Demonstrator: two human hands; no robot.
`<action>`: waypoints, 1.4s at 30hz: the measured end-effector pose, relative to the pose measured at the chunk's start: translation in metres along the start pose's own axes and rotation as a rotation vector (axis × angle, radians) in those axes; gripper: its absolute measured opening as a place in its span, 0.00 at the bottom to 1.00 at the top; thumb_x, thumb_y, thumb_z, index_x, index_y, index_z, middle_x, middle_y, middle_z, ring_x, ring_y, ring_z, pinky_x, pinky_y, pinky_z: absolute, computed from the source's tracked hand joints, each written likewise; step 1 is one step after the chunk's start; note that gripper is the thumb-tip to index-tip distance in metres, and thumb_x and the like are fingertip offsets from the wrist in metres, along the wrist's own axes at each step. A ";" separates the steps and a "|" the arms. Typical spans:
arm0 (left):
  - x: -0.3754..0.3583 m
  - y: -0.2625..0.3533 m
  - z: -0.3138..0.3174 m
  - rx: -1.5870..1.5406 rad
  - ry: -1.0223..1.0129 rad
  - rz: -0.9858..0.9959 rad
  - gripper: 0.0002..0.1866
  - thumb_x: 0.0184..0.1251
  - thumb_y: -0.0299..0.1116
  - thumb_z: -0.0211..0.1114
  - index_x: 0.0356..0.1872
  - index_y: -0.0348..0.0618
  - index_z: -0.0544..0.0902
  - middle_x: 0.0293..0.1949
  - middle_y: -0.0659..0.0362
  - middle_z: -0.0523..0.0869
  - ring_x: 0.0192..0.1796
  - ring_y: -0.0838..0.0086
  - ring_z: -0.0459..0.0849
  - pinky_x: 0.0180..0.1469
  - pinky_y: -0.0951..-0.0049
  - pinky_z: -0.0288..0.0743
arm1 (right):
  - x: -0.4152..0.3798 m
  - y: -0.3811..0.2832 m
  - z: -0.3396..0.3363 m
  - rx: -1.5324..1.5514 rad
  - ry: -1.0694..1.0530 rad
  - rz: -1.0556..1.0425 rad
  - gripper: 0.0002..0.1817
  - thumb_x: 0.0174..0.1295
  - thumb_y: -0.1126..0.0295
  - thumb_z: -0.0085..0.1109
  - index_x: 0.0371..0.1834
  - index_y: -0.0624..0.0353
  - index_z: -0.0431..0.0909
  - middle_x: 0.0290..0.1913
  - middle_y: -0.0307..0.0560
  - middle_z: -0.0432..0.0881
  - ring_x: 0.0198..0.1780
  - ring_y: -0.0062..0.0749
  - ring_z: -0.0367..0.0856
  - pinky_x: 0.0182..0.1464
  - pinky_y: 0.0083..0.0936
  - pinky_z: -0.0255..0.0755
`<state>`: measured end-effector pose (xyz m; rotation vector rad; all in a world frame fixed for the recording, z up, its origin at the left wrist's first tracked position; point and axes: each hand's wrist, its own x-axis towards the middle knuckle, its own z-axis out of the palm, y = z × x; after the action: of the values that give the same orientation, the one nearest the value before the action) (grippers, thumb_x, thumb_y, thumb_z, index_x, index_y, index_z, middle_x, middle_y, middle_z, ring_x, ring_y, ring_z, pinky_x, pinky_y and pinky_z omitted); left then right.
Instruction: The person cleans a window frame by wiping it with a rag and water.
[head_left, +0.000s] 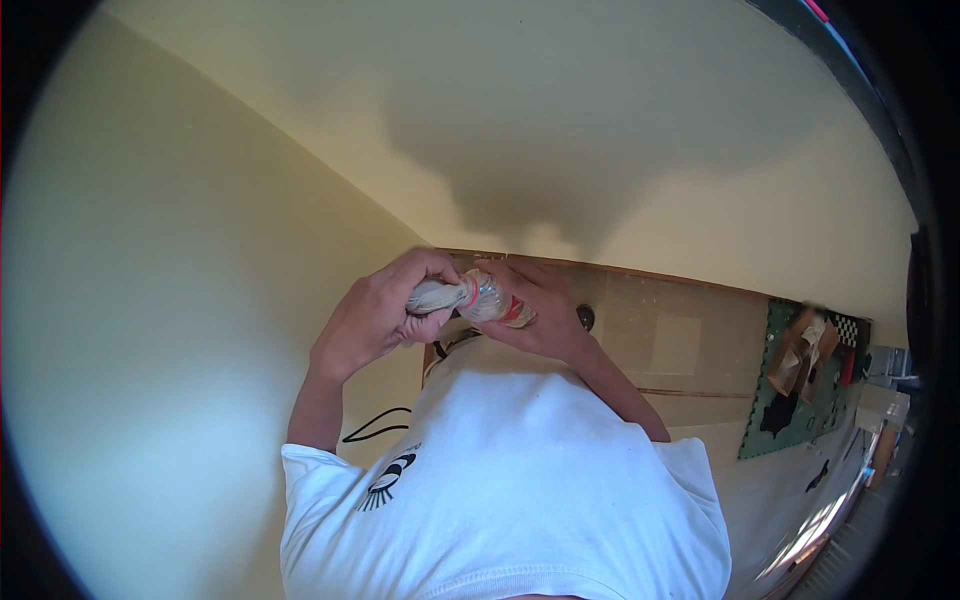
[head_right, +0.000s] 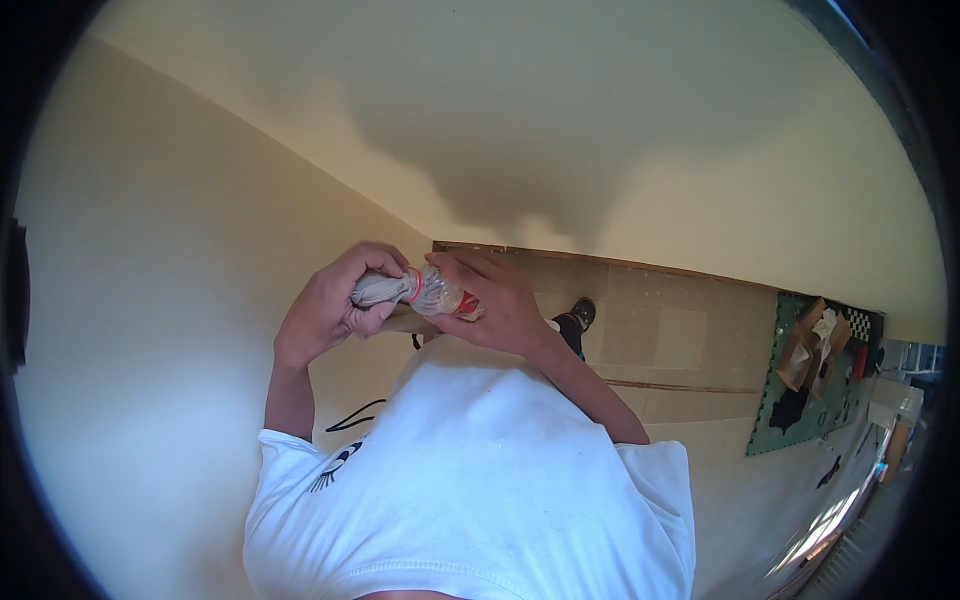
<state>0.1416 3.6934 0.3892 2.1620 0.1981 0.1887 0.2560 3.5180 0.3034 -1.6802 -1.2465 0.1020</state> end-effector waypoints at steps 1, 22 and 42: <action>0.002 -0.003 0.002 -0.062 0.030 0.048 0.14 0.48 0.28 0.73 0.33 0.39 0.76 0.35 0.58 0.80 0.35 0.70 0.81 0.40 0.73 0.76 | 0.000 0.000 0.001 0.002 -0.002 -0.001 0.33 0.40 0.65 0.72 0.55 0.54 0.74 0.48 0.44 0.80 0.46 0.38 0.80 0.45 0.31 0.76; 0.013 0.002 0.002 -0.090 0.046 -0.160 0.17 0.44 0.16 0.67 0.40 0.38 0.82 0.41 0.56 0.81 0.40 0.67 0.82 0.44 0.73 0.76 | 0.006 0.006 -0.019 -0.070 0.006 0.022 0.33 0.39 0.65 0.74 0.54 0.56 0.74 0.47 0.45 0.80 0.44 0.37 0.80 0.44 0.31 0.75; 0.015 0.004 -0.004 0.012 0.060 0.110 0.12 0.49 0.19 0.67 0.37 0.39 0.86 0.37 0.54 0.83 0.37 0.68 0.83 0.38 0.72 0.77 | 0.012 -0.001 -0.033 -0.050 0.016 -0.034 0.34 0.37 0.66 0.73 0.55 0.52 0.74 0.42 0.43 0.77 0.41 0.37 0.78 0.39 0.30 0.75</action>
<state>0.1560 3.6977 0.3953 2.1826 0.1148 0.3160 0.2796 3.5054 0.3263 -1.6989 -1.2737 0.0369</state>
